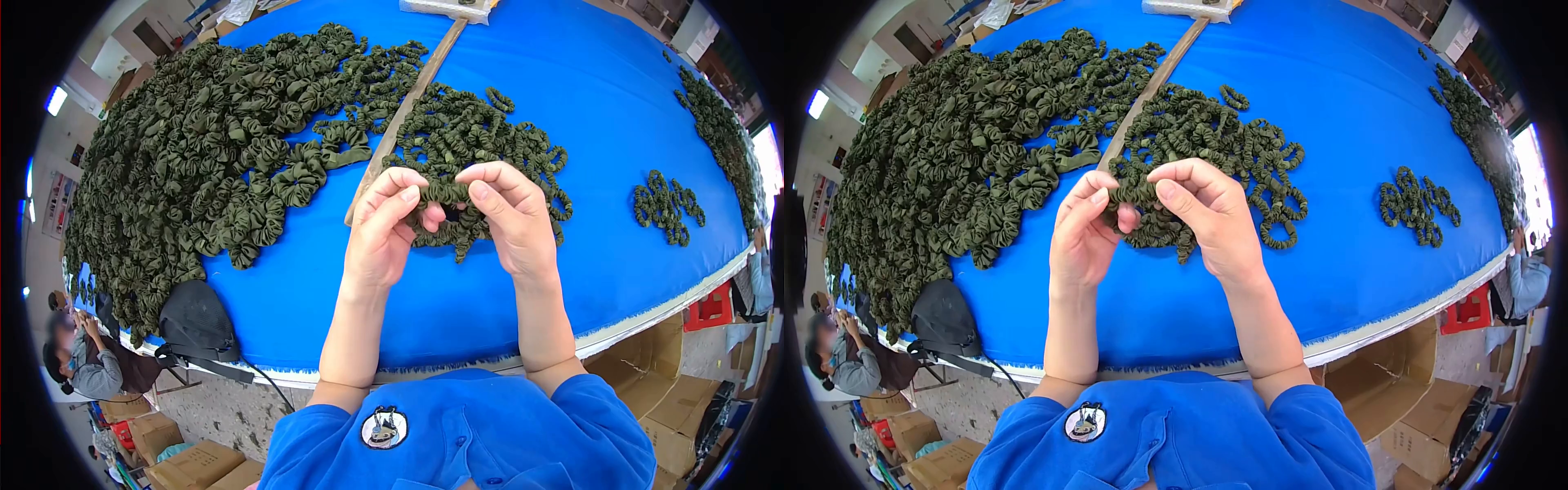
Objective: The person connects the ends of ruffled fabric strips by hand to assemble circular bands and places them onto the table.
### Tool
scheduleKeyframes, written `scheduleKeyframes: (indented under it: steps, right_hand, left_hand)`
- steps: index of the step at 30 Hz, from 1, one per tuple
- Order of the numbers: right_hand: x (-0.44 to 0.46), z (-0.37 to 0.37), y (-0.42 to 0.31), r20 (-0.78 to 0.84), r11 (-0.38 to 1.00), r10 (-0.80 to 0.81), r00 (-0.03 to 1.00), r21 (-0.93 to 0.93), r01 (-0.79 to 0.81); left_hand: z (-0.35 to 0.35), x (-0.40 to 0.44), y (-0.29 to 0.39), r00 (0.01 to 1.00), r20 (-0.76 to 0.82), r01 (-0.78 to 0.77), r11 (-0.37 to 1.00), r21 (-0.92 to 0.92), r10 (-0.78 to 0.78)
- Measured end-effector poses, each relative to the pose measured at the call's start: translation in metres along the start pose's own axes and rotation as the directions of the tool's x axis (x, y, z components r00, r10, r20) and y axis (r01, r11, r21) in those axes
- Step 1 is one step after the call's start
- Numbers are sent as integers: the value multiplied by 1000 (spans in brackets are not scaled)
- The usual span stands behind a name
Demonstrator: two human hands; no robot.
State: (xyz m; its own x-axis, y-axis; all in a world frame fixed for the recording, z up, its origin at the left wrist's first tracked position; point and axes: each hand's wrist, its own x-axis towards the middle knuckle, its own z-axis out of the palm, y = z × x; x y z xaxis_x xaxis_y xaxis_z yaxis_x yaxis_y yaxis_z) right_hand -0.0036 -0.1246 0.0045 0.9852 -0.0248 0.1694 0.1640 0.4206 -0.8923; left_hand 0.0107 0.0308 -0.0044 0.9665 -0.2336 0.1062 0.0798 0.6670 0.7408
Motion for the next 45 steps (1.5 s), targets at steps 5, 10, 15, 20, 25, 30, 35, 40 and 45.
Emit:
scheduleKeyframes:
  steps: [5, 10, 15, 20, 25, 30, 35, 40, 45]
  right_hand:
    - [2, -6, 6, 97, 998, 28, 995, -63, -22]
    - [-2, 4, 6, 123, 988, 78, 989, -145, -60]
    - [-3, 8, 5, 183, 941, -47, 982, -320, 104]
    - [-3, 8, 2, 239, 897, -91, 967, -403, 184]
    - [-6, 17, 1, 244, 839, -138, 960, -486, 244]
    - [0, 5, 25, 341, 866, -228, 912, -358, 350]
    - [8, -1, 46, 349, 883, -405, 845, -90, 460]
    - [10, -5, 48, 413, 849, -496, 764, 46, 526]
    - [7, -24, 44, 267, 986, -166, 949, 60, 156]
  left_hand:
    - [1, 1, 4, 999, -16, 37, 997, 62, -36]
    - [-8, 1, 7, 991, 26, 121, 967, 224, -130]
    - [-10, 2, 7, 974, 83, 185, 954, 235, -209]
    - [-15, 1, 8, 947, 216, 191, 959, 208, -235]
    - [-15, -1, 2, 952, 244, 160, 979, 123, -186]
    - [-9, -2, 5, 964, 222, 165, 984, -64, -147]
    - [-8, -4, 5, 974, 187, 179, 944, -275, -130]
    - [-10, -9, 20, 989, 130, 110, 917, -384, -64]
    - [0, -8, 12, 965, 259, -1, 996, -86, 23]
